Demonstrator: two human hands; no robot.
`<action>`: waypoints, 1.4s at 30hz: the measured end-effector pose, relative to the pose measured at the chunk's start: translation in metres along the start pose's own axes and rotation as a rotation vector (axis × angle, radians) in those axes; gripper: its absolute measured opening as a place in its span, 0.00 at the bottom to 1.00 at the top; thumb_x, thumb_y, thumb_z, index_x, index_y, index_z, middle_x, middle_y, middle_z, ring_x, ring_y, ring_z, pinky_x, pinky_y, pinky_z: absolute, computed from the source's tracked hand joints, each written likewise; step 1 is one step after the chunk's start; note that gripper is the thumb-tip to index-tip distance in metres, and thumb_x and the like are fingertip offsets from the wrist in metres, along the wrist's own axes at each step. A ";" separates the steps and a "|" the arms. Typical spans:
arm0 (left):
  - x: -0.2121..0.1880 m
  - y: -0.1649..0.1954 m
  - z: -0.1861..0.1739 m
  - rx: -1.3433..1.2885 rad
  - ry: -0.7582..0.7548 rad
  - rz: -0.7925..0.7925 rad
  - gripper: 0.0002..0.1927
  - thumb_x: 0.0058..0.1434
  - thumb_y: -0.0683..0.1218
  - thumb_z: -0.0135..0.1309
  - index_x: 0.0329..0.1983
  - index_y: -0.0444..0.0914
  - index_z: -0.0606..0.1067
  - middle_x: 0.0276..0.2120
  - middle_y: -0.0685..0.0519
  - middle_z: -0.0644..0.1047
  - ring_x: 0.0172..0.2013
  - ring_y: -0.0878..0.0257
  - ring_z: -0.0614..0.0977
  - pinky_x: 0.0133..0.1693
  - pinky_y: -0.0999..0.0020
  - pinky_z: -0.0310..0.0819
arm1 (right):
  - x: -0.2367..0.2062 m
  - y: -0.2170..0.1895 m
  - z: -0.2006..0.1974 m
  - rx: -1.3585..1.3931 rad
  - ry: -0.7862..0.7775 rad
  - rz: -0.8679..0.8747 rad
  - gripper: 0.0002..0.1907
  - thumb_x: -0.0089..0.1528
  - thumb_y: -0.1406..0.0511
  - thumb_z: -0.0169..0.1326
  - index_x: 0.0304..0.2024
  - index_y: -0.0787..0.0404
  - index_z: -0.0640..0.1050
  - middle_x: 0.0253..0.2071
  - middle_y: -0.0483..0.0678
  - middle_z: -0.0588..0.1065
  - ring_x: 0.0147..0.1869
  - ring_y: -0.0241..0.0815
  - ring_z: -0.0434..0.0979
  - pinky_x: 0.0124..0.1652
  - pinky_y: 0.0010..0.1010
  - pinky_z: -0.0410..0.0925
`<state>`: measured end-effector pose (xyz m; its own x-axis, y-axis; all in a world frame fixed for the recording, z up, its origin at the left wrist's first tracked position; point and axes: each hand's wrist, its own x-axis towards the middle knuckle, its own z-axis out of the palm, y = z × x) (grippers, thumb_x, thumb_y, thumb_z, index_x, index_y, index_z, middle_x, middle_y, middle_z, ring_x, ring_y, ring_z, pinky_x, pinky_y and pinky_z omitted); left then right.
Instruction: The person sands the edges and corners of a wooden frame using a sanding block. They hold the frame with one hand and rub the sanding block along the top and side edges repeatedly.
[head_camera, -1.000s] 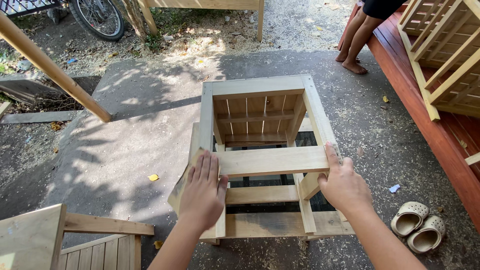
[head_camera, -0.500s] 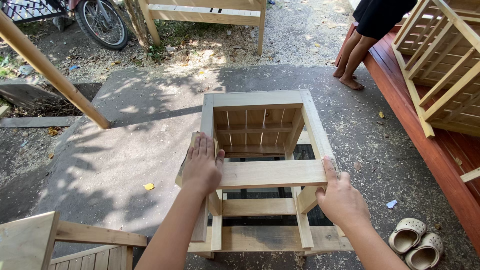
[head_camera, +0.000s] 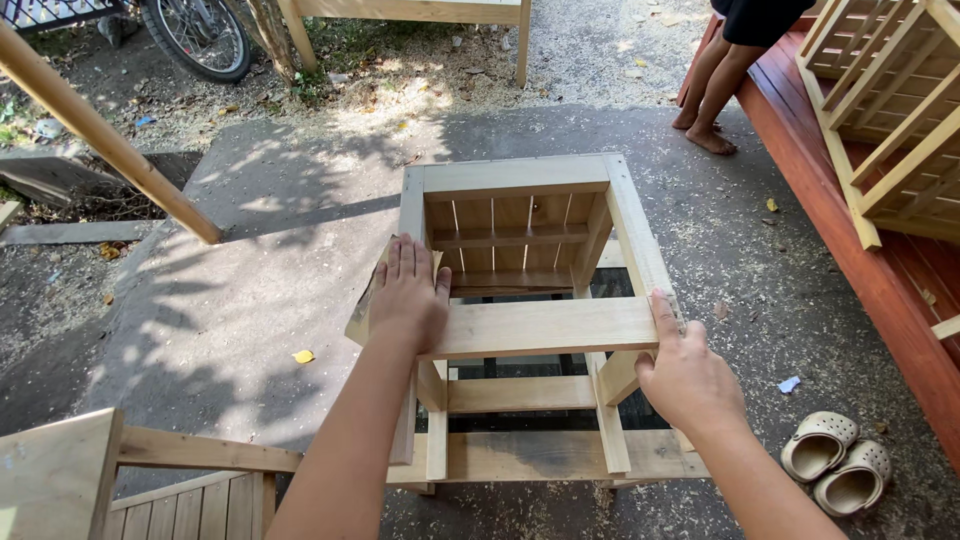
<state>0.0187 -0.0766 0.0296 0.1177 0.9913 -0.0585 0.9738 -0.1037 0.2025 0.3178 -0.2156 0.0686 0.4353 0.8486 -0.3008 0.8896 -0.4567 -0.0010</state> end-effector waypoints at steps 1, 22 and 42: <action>0.001 0.000 0.001 -0.009 0.013 0.017 0.36 0.72 0.61 0.25 0.77 0.36 0.45 0.77 0.46 0.42 0.76 0.54 0.42 0.72 0.58 0.34 | -0.001 0.000 -0.001 -0.010 0.017 -0.013 0.46 0.64 0.52 0.50 0.79 0.37 0.42 0.61 0.58 0.66 0.53 0.58 0.82 0.50 0.47 0.77; -0.055 -0.009 0.003 0.041 -0.015 0.102 0.37 0.72 0.61 0.22 0.77 0.35 0.42 0.77 0.45 0.40 0.76 0.54 0.39 0.71 0.59 0.31 | -0.008 -0.006 -0.010 -0.046 -0.005 -0.016 0.44 0.66 0.53 0.47 0.79 0.38 0.41 0.60 0.58 0.67 0.49 0.54 0.83 0.46 0.41 0.80; -0.119 -0.024 0.014 0.056 0.102 0.230 0.36 0.73 0.60 0.24 0.77 0.34 0.46 0.76 0.44 0.44 0.75 0.52 0.41 0.70 0.56 0.33 | -0.004 -0.005 -0.003 -0.014 0.030 -0.021 0.42 0.66 0.53 0.46 0.78 0.37 0.43 0.61 0.59 0.66 0.50 0.61 0.82 0.46 0.47 0.78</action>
<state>-0.0157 -0.1931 0.0177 0.3201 0.9438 0.0826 0.9332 -0.3291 0.1442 0.3122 -0.2153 0.0729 0.4206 0.8653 -0.2725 0.9002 -0.4354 0.0068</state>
